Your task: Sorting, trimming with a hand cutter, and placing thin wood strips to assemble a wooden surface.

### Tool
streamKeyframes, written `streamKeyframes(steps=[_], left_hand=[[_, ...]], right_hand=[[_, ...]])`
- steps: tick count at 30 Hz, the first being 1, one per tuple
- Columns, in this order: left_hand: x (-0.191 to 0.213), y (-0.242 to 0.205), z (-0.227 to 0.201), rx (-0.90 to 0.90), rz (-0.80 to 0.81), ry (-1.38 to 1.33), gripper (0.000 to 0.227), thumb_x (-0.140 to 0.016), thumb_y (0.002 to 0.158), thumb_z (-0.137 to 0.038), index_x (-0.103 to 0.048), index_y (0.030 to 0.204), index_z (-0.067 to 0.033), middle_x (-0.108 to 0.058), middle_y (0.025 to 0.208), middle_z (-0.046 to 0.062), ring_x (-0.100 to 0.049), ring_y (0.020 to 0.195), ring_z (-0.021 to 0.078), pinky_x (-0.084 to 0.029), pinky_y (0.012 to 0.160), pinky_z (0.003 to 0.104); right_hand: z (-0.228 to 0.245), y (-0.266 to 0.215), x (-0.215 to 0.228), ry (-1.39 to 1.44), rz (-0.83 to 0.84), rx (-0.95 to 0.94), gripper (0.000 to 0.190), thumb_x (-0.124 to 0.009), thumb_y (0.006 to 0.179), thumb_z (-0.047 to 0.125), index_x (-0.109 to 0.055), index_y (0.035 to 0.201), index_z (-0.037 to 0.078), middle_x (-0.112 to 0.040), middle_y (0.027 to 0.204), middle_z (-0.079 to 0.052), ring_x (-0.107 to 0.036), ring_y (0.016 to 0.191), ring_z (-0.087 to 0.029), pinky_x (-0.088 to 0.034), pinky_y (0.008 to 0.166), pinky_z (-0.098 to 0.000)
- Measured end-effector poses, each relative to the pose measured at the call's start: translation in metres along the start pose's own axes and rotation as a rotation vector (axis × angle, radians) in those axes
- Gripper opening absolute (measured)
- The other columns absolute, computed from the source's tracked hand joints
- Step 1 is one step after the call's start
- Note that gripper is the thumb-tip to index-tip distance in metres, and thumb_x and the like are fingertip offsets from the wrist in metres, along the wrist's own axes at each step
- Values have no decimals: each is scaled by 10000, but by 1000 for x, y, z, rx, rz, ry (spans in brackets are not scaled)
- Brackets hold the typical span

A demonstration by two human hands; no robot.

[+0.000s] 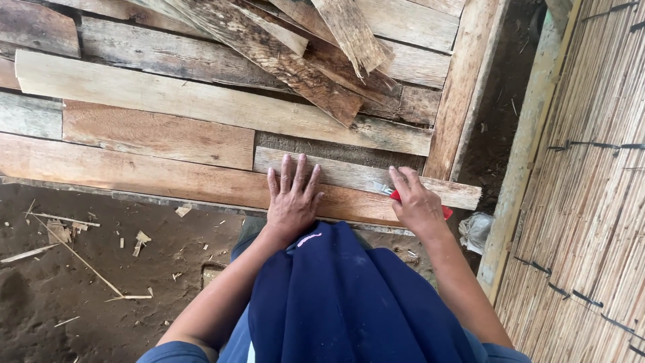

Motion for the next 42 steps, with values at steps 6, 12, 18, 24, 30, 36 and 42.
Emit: streamKeyframes(steps=[6, 12, 18, 24, 30, 36, 42], left_hand=[[5, 0, -1, 3, -4, -4, 608, -429, 1049, -512, -368, 1591, -241, -179, 1704, 156, -87, 1541, 498, -105, 1154, 731], [-2, 2, -13, -37, -23, -29, 629, -474, 1044, -456, -346, 1611, -215, -122, 1722, 140, -31, 1541, 506, -66, 1179, 673], [-9, 45, -112, -375, -35, -60, 644, -646, 934, -397, -487, 1523, -192, -267, 1683, 119, -163, 1542, 478, -201, 1195, 624], [-55, 74, -175, -596, -14, -103, 830, -730, 850, -450, -404, 1577, -220, -218, 1705, 90, -125, 1563, 447, -197, 1216, 628], [-70, 80, -176, -527, 81, 23, 615, -509, 1024, -401, -367, 1594, -219, -253, 1696, 31, -130, 1569, 385, -168, 1225, 596], [-75, 79, -178, -552, 177, 47, 614, -452, 1046, -353, -300, 1620, -193, -208, 1711, 16, -130, 1577, 342, -151, 1239, 576], [-69, 81, -181, -557, 196, 28, 631, -466, 1029, -397, -318, 1613, -210, -189, 1714, -4, -109, 1579, 336, -141, 1239, 590]], right_hand=[[-37, -17, -7, 265, -23, -252, 554, -651, 819, 114, -577, 1353, 242, -503, 1296, -20, -734, 872, -379, -644, 726, -510], [-47, -59, 44, 729, -279, -497, 353, -603, 902, 145, -623, 1255, 142, -621, 926, -84, -735, 806, -251, -590, 782, -415], [-72, -96, -6, 846, -48, -871, 453, -435, 1038, 373, -412, 1439, 162, -745, 706, -123, -764, 679, -286, -601, 638, -398], [-55, -111, -13, 714, 85, -856, 406, -346, 1092, 397, -435, 1397, 145, -736, 879, -176, -760, 847, -352, -587, 778, -491], [-58, -99, -37, 567, 170, -804, 348, -287, 1084, 471, -422, 1274, 212, -727, 922, -220, -734, 950, -436, -552, 860, -538], [-62, -69, -22, 440, 105, -720, 308, -305, 1077, 392, -428, 1252, 171, -724, 929, -227, -733, 856, -451, -556, 768, -560], [-69, -53, -39, 383, 124, -691, 265, -305, 1066, 373, -414, 1204, 174, -712, 928, -209, -732, 818, -445, -562, 716, -553]])
Point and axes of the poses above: each hand's wrist, its own y-axis towards the middle knuckle, its own x-axis out of the back of the hand, z = x × y, the point moved 9 cm from there along y, towards the middle knuckle
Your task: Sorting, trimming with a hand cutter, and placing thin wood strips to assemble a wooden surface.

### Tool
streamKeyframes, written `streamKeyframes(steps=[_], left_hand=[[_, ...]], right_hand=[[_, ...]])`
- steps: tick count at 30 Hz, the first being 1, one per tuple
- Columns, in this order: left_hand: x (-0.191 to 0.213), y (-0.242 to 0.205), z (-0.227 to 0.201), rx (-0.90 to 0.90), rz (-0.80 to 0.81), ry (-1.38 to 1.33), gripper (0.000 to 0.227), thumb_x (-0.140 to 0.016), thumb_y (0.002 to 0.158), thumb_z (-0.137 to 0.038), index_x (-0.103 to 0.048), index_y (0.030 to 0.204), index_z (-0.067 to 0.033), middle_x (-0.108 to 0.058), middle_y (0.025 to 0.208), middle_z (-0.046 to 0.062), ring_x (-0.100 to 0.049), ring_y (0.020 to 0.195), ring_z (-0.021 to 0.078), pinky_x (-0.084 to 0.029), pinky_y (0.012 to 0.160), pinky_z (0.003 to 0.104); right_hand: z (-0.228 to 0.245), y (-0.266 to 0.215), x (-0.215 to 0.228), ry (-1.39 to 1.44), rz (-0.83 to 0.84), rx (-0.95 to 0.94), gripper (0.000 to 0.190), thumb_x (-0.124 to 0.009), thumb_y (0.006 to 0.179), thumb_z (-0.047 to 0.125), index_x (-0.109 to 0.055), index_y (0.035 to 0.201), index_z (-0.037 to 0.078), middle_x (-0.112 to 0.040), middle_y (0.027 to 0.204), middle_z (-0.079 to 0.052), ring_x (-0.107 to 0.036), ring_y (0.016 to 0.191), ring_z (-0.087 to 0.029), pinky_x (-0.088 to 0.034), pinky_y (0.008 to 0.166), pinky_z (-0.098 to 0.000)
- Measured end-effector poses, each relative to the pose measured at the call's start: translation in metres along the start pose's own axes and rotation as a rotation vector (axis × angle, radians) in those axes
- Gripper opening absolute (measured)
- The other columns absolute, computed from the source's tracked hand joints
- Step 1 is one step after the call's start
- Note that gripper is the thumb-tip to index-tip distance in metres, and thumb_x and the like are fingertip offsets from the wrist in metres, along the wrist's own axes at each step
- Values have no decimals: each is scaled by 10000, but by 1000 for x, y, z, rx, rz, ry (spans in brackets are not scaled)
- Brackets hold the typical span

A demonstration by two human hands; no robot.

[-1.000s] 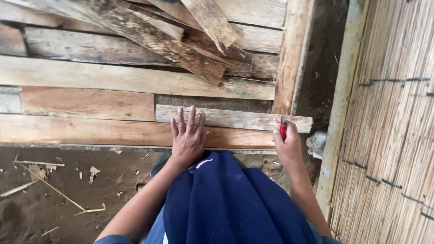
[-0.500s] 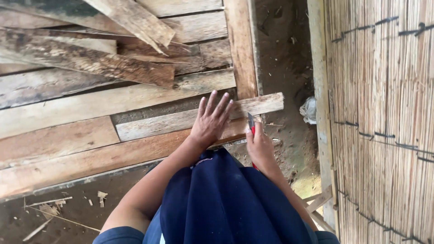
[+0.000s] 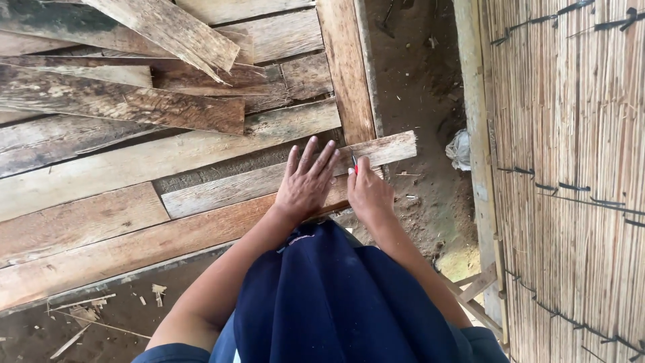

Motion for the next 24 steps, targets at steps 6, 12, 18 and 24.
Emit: streamKeyframes(steps=[6, 12, 18, 24], left_hand=[[3, 3, 4, 13, -48, -72, 596, -536, 1004, -317, -391, 1579, -257, -255, 1694, -45, -155, 1567, 357, -177, 1222, 616], [-7, 4, 8, 49, -48, -106, 605, -590, 965, -331, -440, 1549, -275, -267, 1688, -81, -159, 1566, 358, -168, 1224, 630], [3, 5, 8, 82, -83, -131, 512, -567, 992, -323, -515, 1500, -282, -340, 1657, -82, -222, 1550, 360, -206, 1210, 618], [3, 6, 6, 94, -119, -150, 518, -612, 951, -303, -560, 1465, -291, -364, 1647, -72, -246, 1539, 380, -219, 1199, 636]], right_hand=[[-2, 7, -3, -28, 107, -54, 280, -295, 1044, 418, -393, 1177, 193, -712, 939, -233, -726, 884, -468, -550, 788, -587], [0, 8, -5, -88, 121, -68, 229, -293, 1037, 367, -386, 1160, 197, -715, 899, -200, -740, 874, -441, -559, 780, -562], [19, 4, 8, -118, 165, -77, 251, -307, 1017, 309, -393, 1180, 139, -714, 893, -228, -735, 891, -473, -555, 801, -581], [20, -15, 17, -48, 228, -100, 287, -304, 1013, 275, -406, 1199, 82, -713, 910, -278, -724, 919, -510, -536, 836, -606]])
Point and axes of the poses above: each hand's wrist, its own y-axis towards the middle knuckle, its own x-axis out of the back of the hand, z = x × y, the point moved 9 cm from there along y, towards the middle knuckle
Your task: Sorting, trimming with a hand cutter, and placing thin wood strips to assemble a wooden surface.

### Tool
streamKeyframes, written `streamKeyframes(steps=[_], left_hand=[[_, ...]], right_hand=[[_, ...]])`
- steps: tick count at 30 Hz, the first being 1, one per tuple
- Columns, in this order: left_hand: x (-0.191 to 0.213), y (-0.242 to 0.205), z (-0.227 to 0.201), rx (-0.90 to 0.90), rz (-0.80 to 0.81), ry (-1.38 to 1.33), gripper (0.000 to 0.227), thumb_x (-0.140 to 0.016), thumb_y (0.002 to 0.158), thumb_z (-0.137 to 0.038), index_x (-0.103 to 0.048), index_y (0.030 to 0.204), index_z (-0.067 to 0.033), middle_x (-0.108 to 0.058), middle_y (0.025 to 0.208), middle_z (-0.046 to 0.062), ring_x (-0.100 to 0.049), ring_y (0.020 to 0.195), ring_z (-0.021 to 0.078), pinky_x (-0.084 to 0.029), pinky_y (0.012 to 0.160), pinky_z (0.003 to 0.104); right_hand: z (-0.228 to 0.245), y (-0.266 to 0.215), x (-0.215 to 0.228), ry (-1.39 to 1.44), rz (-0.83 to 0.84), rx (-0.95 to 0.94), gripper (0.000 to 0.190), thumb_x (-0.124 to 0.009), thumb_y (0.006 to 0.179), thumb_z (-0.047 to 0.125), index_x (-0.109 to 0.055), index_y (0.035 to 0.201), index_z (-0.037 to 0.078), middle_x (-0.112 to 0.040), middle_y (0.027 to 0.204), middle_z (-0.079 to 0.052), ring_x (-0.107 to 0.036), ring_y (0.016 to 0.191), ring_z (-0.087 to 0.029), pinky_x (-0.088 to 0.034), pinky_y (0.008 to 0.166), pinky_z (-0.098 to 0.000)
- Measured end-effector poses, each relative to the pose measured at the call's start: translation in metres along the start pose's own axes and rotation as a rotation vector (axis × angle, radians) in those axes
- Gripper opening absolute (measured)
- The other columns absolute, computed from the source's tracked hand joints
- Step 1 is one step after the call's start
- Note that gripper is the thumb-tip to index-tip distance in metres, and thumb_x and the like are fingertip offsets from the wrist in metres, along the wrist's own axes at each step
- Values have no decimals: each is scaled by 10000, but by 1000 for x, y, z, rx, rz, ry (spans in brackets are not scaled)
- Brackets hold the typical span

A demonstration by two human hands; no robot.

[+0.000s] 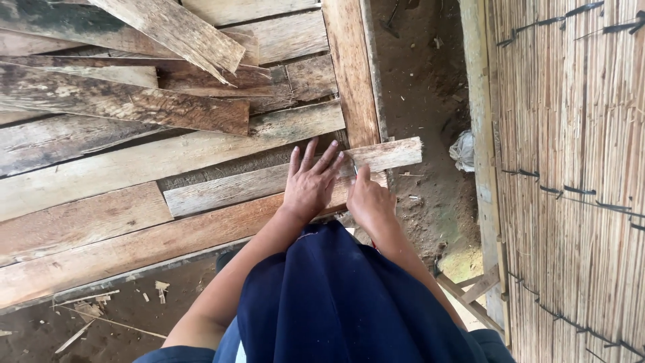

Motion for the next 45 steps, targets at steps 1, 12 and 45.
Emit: streamKeyframes(steps=[1, 12, 45], left_hand=[[0, -2, 0, -1, 3, -1, 518, -612, 951, -303, -560, 1465, -291, -364, 1647, -72, -246, 1539, 380, -219, 1199, 636], [1, -2, 0, -7, -2, -19, 508, -582, 983, -366, -532, 1486, -310, -390, 1633, -70, -246, 1540, 371, -206, 1200, 644], [99, -99, 64, 350, -365, 101, 532, -639, 870, -153, -617, 1402, -166, -413, 1616, 124, -294, 1485, 466, -260, 1133, 630]], right_hand=[[0, -4, -2, 1, 2, -2, 287, -304, 1013, 275, -406, 1199, 82, -713, 910, -278, -724, 919, -510, -536, 836, -606], [-21, -13, -36, -106, 10, -41, 302, -305, 1003, 315, -380, 1218, 116, -731, 939, -208, -725, 989, -464, -542, 912, -579], [67, -18, -48, 44, -184, 331, 269, -393, 1043, 417, -427, 1151, 173, -714, 866, -275, -727, 878, -471, -561, 803, -597]])
Point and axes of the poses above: each hand's wrist, its own y-axis towards the middle knuckle, its own x-axis out of the back of the hand, z = x × y, the point moved 9 cm from there along y, towards the middle knuckle
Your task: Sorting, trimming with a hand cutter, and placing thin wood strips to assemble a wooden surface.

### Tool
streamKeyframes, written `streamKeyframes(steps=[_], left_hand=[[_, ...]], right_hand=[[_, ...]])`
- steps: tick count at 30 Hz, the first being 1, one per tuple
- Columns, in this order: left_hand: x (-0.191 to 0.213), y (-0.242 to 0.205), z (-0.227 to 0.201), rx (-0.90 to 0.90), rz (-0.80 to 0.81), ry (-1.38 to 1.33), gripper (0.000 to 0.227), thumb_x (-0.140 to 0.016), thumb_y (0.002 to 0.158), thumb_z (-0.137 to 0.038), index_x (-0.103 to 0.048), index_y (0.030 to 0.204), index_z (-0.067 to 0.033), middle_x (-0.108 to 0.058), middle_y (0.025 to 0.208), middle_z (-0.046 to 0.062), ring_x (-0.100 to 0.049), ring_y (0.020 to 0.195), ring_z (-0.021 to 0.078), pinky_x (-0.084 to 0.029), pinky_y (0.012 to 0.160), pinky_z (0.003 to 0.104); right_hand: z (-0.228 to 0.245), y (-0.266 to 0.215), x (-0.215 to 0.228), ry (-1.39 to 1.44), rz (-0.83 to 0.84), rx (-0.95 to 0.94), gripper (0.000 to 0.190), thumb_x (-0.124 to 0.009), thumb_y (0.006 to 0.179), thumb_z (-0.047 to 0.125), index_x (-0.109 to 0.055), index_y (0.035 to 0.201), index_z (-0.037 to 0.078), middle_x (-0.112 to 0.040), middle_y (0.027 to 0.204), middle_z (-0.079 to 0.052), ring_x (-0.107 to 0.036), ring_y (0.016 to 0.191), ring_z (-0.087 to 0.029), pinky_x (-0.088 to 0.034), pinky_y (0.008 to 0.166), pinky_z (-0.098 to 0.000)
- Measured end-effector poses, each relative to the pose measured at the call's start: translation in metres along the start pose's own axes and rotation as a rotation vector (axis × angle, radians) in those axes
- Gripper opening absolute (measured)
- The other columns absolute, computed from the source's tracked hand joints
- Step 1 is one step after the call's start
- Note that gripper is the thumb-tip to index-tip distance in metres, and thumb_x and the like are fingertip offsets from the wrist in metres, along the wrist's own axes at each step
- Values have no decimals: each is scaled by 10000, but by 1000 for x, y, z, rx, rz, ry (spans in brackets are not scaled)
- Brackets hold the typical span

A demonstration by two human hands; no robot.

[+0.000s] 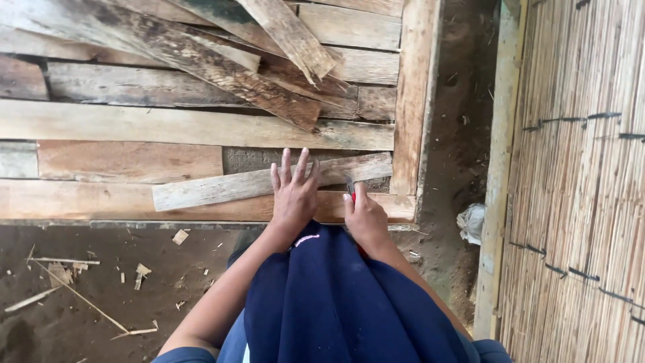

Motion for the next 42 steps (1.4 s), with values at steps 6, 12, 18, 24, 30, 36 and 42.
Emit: streamKeyframes(steps=[6, 12, 18, 24, 30, 36, 42], left_hand=[[-56, -8, 26, 156, 353, -9, 651, -475, 1032, -377, -297, 1614, -145, -114, 1705, 200, -9, 1546, 502, -43, 1193, 696], [-51, -7, 23, 136, 392, -3, 679, -498, 1032, -410, -258, 1637, -217, -53, 1717, 173, 33, 1544, 498, -9, 1179, 724], [-56, -7, 25, 152, 406, -11, 667, -513, 1009, -458, -283, 1621, -329, -12, 1718, 174, 83, 1543, 492, 7, 1165, 737], [-62, -7, 31, 209, 406, -45, 683, -595, 978, -449, -314, 1599, -399, 34, 1712, 201, 102, 1545, 480, 12, 1163, 738], [-69, -8, 35, 244, 386, -24, 699, -626, 946, -472, -328, 1578, -447, 38, 1710, 212, 100, 1551, 469, 24, 1155, 748], [-55, -5, 28, 234, 345, -46, 667, -614, 961, -470, -358, 1573, -411, 3, 1705, 230, 52, 1550, 491, -12, 1143, 776], [-45, -3, 22, 204, 297, -10, 673, -630, 951, -478, -365, 1568, -428, 2, 1709, 217, 61, 1550, 489, -14, 1136, 785]], right_hand=[[29, 22, -5, -116, 127, -3, 289, -308, 1047, 418, -382, 1204, 186, -720, 889, -233, -730, 926, -455, -555, 854, -570], [39, 43, -20, -181, 162, 11, 251, -286, 1043, 380, -362, 1189, 191, -725, 873, -211, -738, 924, -430, -554, 857, -549], [52, 38, -10, -153, 224, -46, 266, -273, 1034, 355, -349, 1194, 156, -715, 982, -273, -700, 1040, -473, -517, 947, -573], [45, 56, -17, -221, 319, -60, 291, -281, 1003, 375, -357, 1177, 154, -721, 1027, -256, -681, 1078, -493, -502, 948, -599], [49, 47, -11, -182, 398, -88, 377, -279, 985, 339, -383, 1248, 90, -698, 1069, -298, -646, 1127, -532, -475, 957, -645], [47, 10, -18, -180, 450, -139, 389, -279, 1007, 291, -365, 1287, 36, -679, 1122, -325, -625, 1156, -548, -445, 1012, -654], [55, -5, -6, -138, 458, -160, 375, -252, 1012, 264, -359, 1294, 41, -659, 1166, -328, -612, 1181, -545, -445, 1026, -635]])
Point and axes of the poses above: each hand's wrist, its own y-axis towards the middle knuckle, its own x-axis out of the back of the hand, z = x × y, the point moved 9 cm from there along y, towards the middle knuckle
